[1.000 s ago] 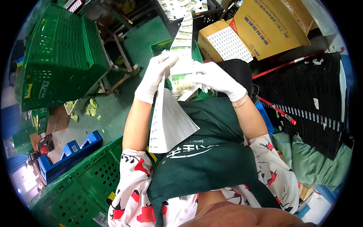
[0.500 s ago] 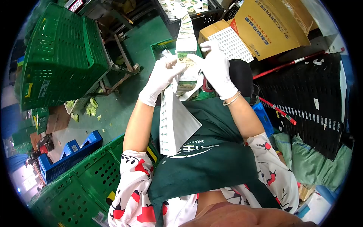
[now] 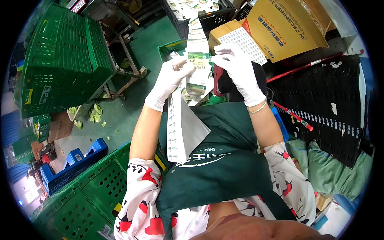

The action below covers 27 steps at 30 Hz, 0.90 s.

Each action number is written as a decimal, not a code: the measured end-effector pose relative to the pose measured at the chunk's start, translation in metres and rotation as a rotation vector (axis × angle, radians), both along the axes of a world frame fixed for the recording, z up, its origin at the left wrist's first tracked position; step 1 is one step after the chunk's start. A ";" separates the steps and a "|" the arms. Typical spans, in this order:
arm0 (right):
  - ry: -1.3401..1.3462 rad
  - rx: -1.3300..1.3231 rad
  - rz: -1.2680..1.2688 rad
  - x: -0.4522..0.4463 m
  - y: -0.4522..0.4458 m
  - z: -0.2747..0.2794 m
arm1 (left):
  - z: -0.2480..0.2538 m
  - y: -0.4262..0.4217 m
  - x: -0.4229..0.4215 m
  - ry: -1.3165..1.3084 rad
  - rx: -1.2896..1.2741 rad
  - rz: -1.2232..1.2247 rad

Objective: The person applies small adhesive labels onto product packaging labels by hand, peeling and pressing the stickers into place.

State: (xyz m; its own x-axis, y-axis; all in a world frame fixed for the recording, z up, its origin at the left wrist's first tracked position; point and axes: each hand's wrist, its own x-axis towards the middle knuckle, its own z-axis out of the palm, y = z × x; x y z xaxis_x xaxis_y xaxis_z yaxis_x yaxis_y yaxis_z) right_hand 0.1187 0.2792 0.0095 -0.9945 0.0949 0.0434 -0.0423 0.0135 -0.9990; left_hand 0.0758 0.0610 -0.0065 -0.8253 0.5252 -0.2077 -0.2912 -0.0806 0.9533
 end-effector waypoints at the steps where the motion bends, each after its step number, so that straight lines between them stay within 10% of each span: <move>1: 0.064 0.031 -0.022 -0.003 -0.004 -0.002 | 0.000 0.001 0.001 0.024 -0.018 -0.013; 8: 0.162 0.690 -0.293 -0.005 -0.028 -0.002 | -0.002 0.000 0.002 -0.006 0.002 -0.008; 12: -0.169 0.005 0.191 -0.008 -0.007 -0.012 | 0.000 -0.002 0.001 -0.018 -0.007 -0.006; 16: -0.362 0.239 0.628 0.011 -0.006 0.021 | 0.001 -0.003 -0.006 -0.161 0.088 0.041; 21: -0.013 0.023 0.070 0.007 0.004 0.002 | -0.002 0.001 -0.003 -0.024 0.021 0.011; 27: 0.169 0.198 0.046 -0.007 -0.021 -0.008 | -0.006 0.008 0.000 0.049 -0.067 -0.056</move>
